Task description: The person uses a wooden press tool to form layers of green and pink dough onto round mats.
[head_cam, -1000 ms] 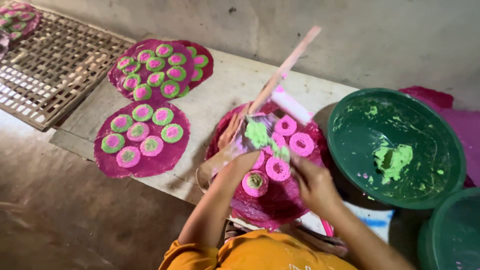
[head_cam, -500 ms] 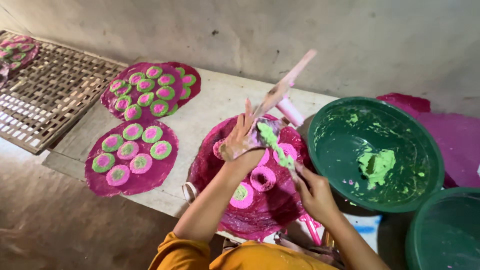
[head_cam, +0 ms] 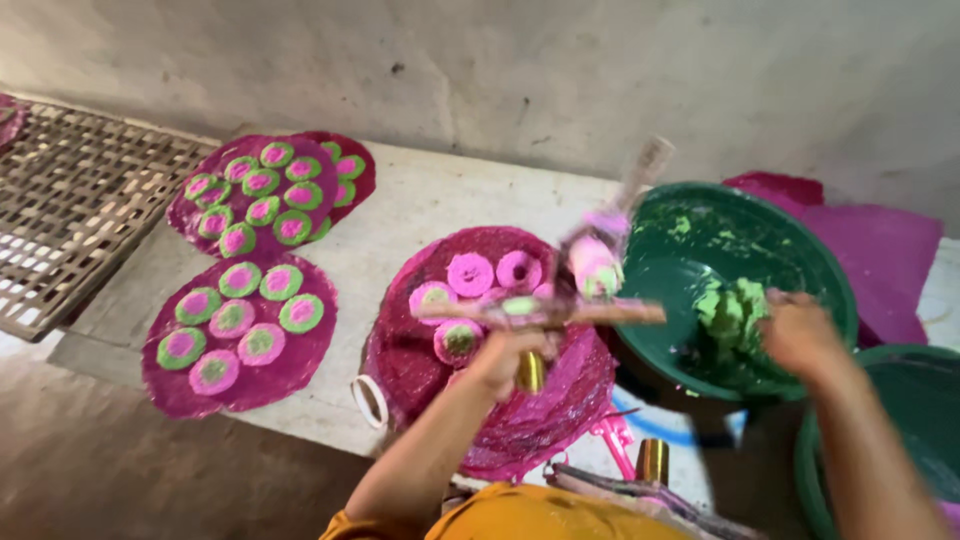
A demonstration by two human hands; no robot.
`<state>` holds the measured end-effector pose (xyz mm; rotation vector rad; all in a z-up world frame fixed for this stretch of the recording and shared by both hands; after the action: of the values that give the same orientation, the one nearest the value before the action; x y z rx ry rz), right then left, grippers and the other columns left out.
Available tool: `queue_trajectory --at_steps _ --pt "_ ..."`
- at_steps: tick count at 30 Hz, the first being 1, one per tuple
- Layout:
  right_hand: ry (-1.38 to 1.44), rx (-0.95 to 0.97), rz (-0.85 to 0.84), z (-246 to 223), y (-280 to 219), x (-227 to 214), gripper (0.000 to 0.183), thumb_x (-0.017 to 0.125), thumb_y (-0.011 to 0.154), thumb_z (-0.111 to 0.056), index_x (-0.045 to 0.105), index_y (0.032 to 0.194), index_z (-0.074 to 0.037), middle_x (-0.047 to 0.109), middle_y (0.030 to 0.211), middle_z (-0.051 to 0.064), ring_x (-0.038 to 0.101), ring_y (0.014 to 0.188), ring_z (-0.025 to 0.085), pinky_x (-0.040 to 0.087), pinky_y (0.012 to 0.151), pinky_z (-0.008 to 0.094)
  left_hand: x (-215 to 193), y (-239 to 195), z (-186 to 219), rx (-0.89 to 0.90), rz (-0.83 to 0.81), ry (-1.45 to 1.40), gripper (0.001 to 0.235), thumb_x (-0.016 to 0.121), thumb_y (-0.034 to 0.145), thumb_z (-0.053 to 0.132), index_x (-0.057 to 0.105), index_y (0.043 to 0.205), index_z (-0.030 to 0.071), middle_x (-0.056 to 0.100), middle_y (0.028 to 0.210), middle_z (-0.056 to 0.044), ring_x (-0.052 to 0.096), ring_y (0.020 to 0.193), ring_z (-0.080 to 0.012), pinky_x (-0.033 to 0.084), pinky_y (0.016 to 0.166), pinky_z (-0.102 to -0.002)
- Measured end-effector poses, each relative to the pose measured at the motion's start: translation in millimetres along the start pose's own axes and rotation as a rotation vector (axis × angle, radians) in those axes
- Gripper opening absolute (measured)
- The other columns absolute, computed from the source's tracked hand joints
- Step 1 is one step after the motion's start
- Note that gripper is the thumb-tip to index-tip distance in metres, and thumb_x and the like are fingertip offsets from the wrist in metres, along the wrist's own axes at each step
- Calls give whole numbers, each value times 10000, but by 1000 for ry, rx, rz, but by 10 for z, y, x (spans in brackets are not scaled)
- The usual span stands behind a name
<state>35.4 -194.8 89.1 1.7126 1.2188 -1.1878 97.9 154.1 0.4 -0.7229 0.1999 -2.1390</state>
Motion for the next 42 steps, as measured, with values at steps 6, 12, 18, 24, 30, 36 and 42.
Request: queue_trajectory --at_steps 6,12,18,24,30,36,42 --pt "1725 -510 -50 -1680 -661 -278 976 676 967 -545 103 1641 -131 461 1510 300 549 1303 431 482 1062 552 1144 -575 -445 -98 -878 -572 526 613 822 -44 598 1334 -162 649 943 -132 618 902 -193 536 893 -316" --pt "1651 -211 -146 -2171 -1045 -277 757 607 1003 -349 319 1596 24 489 1500 358 651 1167 506 571 904 609 369 -828 -172 233 -412 146 474 722 775 86 628 1235 19 699 1121 -65 661 1042 -154 549 910 -317" --pt "791 -1288 50 -2987 -2034 -523 580 500 1014 -178 384 1582 -185 325 1582 246 575 1329 496 471 1093 709 463 -1653 -105 -145 -678 -599 624 796 683 321 645 1211 25 687 1189 -101 666 1106 -194 539 982 -343" --pt "760 -1093 -35 -3039 -1878 -36 629 519 1026 -234 324 1622 -180 479 1609 199 610 1390 457 531 1132 551 556 -1605 63 -256 -539 -848 924 842 520 591 664 1197 -13 686 1227 -146 680 1130 -224 543 1020 -341" --pt "1073 -351 -718 -1868 -1077 924 834 516 963 -537 357 1613 -40 573 1317 229 617 1276 349 403 1161 493 196 -1159 753 261 -385 469 417 734 954 385 710 1205 53 747 1100 -100 684 1019 -205 586 912 -359" --pt "1014 212 -1190 -1096 -1106 1488 977 440 853 -707 452 1544 -16 642 1369 96 629 1292 196 401 1158 376 -19 -930 1633 699 -685 -224 750 790 831 461 469 1444 172 519 1459 -104 437 1428 -270 355 1226 -440" --pt "904 217 -1244 -1459 -788 1155 913 363 871 -728 514 1416 -12 734 1240 200 713 1119 273 540 996 413 -269 -169 1386 694 -656 -811 633 649 888 461 540 1413 124 598 1100 -31 564 1160 -235 397 1099 -383"
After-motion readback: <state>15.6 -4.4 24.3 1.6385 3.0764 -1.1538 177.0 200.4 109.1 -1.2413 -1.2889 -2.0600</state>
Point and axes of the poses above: each hand's wrist, its own y-axis towards the middle knuckle, its own x-axis out of the palm, z = x × y, the point moved 10 cm from there along y, towards the middle knuckle
